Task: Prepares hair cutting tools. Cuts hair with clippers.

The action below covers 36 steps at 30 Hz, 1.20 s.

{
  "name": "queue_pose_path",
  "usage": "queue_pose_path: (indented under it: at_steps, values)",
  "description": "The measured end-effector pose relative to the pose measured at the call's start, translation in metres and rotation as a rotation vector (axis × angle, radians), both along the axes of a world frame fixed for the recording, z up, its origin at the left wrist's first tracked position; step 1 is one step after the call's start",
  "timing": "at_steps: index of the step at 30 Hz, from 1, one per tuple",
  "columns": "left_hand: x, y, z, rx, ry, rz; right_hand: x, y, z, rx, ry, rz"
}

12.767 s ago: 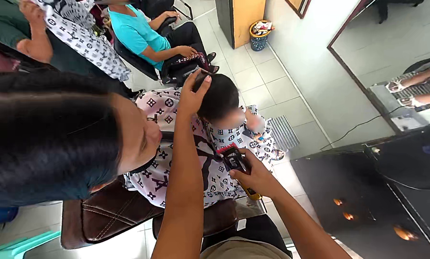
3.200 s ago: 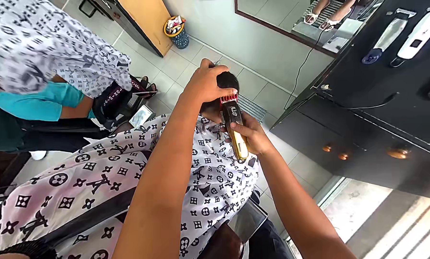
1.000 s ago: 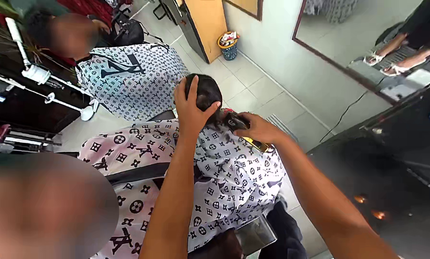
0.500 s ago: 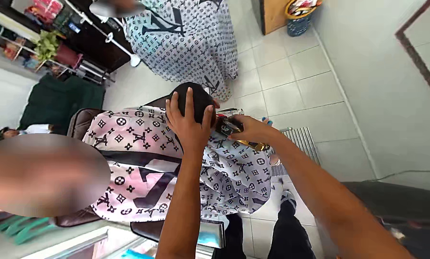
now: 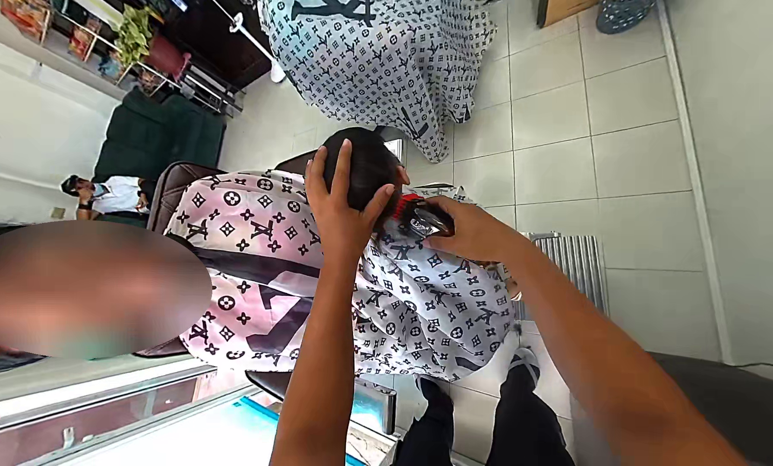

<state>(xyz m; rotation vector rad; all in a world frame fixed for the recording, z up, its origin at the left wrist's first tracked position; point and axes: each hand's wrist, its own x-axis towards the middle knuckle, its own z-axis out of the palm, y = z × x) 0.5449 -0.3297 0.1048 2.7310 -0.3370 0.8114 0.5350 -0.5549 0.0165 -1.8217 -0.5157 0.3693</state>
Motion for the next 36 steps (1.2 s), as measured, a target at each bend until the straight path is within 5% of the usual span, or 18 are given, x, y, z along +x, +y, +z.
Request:
queue_pose_path:
  at_steps: [4,23,30,36]
  values:
    - [0.003,0.004,-0.001,0.003,0.004,-0.014,0.000,0.005,0.015,0.117,-0.060,0.095]
    - [0.013,0.017,-0.006,-0.074,0.021,-0.028,-0.027,0.043,0.029,-0.256,-0.332,-0.096]
    - [0.016,0.050,0.006,0.005,0.171,-0.329,-0.046,0.049,0.021,-0.303,-0.284,-0.316]
    - [0.023,0.058,0.002,0.043,0.038,-0.435,-0.056,0.074,0.025,-0.263,-0.441,-0.285]
